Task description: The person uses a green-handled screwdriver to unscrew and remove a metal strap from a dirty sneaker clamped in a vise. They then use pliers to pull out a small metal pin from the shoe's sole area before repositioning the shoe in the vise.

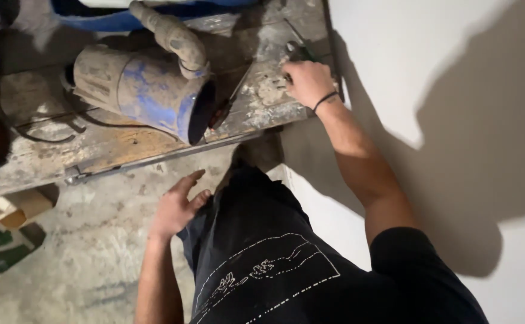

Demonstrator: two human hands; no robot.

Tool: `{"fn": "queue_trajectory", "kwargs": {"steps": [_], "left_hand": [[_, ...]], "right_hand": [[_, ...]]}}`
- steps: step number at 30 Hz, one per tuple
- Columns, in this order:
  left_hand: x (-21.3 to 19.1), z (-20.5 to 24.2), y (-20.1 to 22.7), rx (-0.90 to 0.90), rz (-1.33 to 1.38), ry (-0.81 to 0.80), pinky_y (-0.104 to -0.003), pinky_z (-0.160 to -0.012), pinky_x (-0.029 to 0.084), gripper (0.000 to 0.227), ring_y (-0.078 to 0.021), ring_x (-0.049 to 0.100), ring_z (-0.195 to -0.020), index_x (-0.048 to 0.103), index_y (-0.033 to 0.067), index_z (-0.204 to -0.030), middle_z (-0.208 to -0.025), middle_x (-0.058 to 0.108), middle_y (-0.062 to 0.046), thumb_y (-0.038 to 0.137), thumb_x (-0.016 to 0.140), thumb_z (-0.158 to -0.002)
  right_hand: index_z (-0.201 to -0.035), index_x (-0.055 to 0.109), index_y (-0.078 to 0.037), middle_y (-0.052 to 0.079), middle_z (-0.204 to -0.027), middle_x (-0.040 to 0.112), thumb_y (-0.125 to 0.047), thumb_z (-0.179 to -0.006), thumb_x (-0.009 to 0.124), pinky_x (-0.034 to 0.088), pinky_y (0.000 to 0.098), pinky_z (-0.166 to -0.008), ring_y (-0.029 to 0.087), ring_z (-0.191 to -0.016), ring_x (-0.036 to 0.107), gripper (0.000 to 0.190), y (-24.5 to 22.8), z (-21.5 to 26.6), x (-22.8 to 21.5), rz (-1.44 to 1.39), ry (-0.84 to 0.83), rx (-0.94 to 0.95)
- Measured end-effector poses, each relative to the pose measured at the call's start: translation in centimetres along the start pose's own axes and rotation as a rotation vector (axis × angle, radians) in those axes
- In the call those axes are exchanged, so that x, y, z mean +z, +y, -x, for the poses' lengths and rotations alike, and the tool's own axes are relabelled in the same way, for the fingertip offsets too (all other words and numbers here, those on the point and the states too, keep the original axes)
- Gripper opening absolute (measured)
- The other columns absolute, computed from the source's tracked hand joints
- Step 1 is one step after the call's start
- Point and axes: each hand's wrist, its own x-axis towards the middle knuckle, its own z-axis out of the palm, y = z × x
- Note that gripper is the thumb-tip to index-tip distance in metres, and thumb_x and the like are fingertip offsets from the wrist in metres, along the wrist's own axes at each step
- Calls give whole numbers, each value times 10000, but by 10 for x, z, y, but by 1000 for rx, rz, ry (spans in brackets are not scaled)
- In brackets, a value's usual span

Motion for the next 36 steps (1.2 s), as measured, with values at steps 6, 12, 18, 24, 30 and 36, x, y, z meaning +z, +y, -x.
{"fn": "queue_trajectory", "kwargs": {"steps": [6,12,18,24,30,36], "left_hand": [[-58,1,-42,-176,-2,171,-378,-874,571,493,-253,721,-1099,628,100,-1377,-1261,726,-146,279,730,-929],[-125,-36,-76,-174,358,427,-318,-933,541,477,-176,666,-1099,564,13,-1430,-1337,677,-122,209,687,-1014],[-168,-116,-119,55,337,609,-371,-1117,478,508,-254,602,-1295,515,-18,-1476,-1422,621,-166,179,708,-1050],[-186,-164,-172,95,396,534,-375,-1094,458,528,-256,572,-1287,481,-7,-1480,-1429,577,-152,260,677,-1069],[-187,-185,-170,-226,725,336,-280,-638,454,432,-128,585,-768,655,31,-1375,-1013,662,-60,350,590,-1091],[-183,-185,-162,-112,875,289,-271,-735,553,359,-110,652,-874,645,-21,-1282,-1077,714,-50,218,657,-1015]], "right_hand": [[-1215,724,-71,113,-998,761,-76,-894,758,568,308,-747,159,-851,713,322,2,25,-10,-686,173,149],[-1278,689,-5,56,-995,685,-85,-1026,727,518,243,-761,70,-874,621,267,-42,38,-10,-1095,19,155],[-1302,660,-20,53,-1094,712,-115,-1020,710,553,235,-795,82,-934,678,301,-111,13,-55,-911,-6,101],[-1362,647,-13,169,-1246,692,-360,-1067,737,574,438,-923,332,-1116,692,464,-178,-45,-75,-404,319,-93],[-1060,692,-36,167,-1004,713,-593,-887,775,537,515,-741,378,-898,698,588,-213,-108,-67,-220,41,235],[-1116,710,-35,174,-1007,712,-504,-886,817,550,472,-750,360,-876,710,534,-216,-91,-66,-300,149,124]]}}
